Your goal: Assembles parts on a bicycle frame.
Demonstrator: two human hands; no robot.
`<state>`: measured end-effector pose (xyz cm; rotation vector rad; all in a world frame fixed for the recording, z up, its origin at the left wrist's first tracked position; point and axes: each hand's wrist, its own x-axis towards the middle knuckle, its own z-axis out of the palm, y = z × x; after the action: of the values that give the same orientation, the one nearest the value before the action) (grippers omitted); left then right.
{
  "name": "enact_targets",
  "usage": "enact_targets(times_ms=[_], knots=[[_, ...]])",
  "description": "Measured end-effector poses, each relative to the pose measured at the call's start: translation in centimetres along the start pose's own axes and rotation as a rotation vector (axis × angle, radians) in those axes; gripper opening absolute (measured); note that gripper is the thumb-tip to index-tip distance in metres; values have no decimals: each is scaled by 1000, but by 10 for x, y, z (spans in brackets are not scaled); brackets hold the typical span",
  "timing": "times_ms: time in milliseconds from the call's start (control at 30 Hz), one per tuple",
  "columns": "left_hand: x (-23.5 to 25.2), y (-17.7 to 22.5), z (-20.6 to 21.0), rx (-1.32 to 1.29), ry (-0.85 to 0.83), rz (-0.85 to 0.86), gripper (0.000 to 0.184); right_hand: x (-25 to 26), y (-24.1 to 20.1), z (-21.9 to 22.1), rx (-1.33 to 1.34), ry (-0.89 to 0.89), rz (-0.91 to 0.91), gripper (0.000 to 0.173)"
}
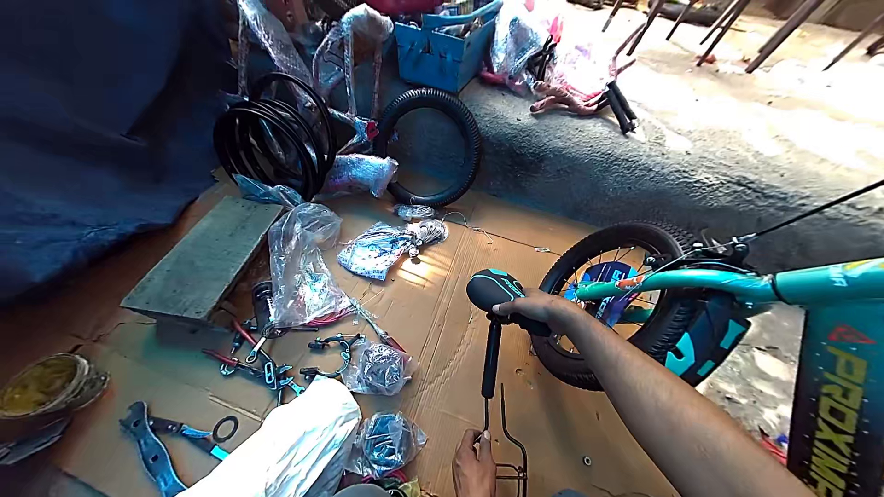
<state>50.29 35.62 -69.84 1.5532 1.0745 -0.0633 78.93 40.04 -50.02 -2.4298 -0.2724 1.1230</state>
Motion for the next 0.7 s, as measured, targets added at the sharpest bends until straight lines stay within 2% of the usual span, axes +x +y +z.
enact_targets(times_ms=[100,200,300,333,367,433,467,500,533,600,700], knots=[[0,2,3,29,-11,19,33,12,-1,0,-70,-79,115,59],[4,-1,7,144,-7,3,38,20,6,12,-93,-60,97,67],[3,4,13,472,80,12,61,23,11,22,-76,-24,89,65],[0,4,16,628,128,104,69,24,13,23,-65,-28,92,64],[-5,2,20,767,188,289,67,26,13,23,-47,-34,101,64],[-5,-12,28,903,311,863,47,29,13,21,-38,-37,117,62],[0,-18,30,918,276,1099,40,29,13,21,-44,-35,133,61],[10,-23,30,936,176,1275,41,30,12,23,-47,-40,140,60],[20,-24,29,967,51,1374,50,30,10,24,-31,-51,149,60],[42,-24,33,1048,-151,1435,69,32,6,20,44,-94,169,60],[55,-31,46,1068,-310,1355,80,42,16,22,61,-117,221,52]])
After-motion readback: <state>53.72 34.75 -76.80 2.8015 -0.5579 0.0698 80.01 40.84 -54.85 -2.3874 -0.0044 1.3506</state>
